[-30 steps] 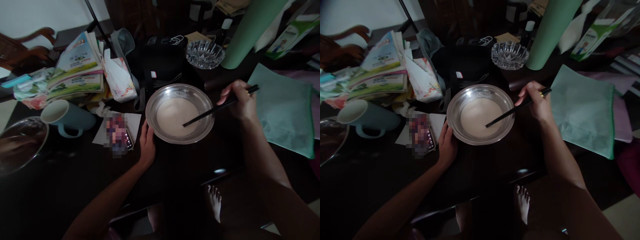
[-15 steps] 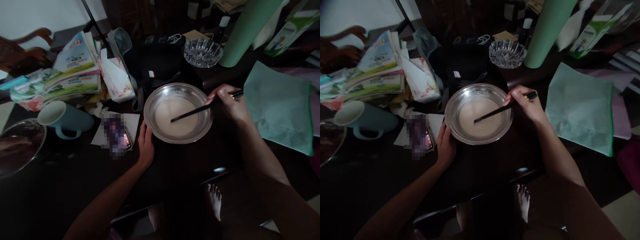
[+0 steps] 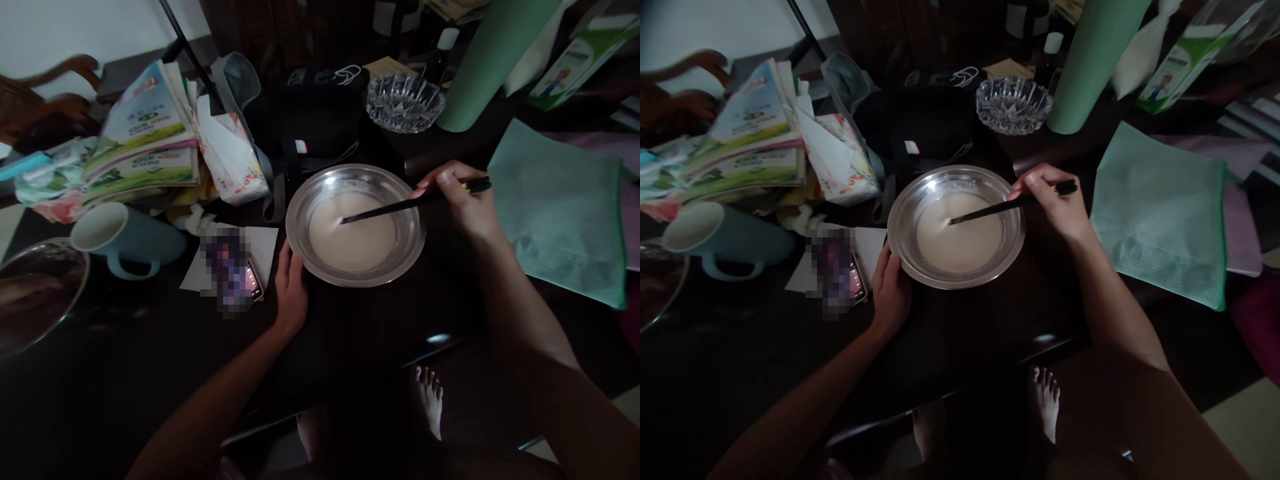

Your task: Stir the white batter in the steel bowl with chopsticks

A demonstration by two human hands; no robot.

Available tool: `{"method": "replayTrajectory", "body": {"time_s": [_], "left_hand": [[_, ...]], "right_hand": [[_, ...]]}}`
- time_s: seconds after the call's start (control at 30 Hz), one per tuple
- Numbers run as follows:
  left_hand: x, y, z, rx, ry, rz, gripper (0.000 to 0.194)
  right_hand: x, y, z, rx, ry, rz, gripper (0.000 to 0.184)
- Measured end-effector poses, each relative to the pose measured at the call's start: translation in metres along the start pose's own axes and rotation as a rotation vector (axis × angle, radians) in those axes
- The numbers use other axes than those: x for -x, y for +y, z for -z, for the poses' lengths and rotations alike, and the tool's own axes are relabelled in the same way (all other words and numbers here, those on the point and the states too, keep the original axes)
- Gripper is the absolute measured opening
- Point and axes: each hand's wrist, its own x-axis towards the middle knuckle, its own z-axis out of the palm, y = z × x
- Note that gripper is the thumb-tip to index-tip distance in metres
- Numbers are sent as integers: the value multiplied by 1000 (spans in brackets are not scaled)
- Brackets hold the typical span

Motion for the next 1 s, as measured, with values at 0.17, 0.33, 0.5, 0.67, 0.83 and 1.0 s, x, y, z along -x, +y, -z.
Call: {"method": "replayTrajectory", "body": {"time_s": [0.17,0.33,0.5,0.67,0.83,1.0], "left_hand": [[1,1,0,-14,-5,7,47],[0,-1,0,-11,-3,-1,47],[0,2,0,-30,5,-4,47],[0,3,0,-36,4,7,46],[1,1,0,-6,-10,11,47],[1,-1,0,4,-14,17,47]], "right_hand": [[-6,4,6,-72,251,74,38],[1,-5,-1,-10,-61,-55,32],[-3,-3,5,5,176,26,33],[2,-3,1,-97,14,-46,30],[0,-2,2,9,45,5,26],[-5,1,8,-84,200,48,36]]}}
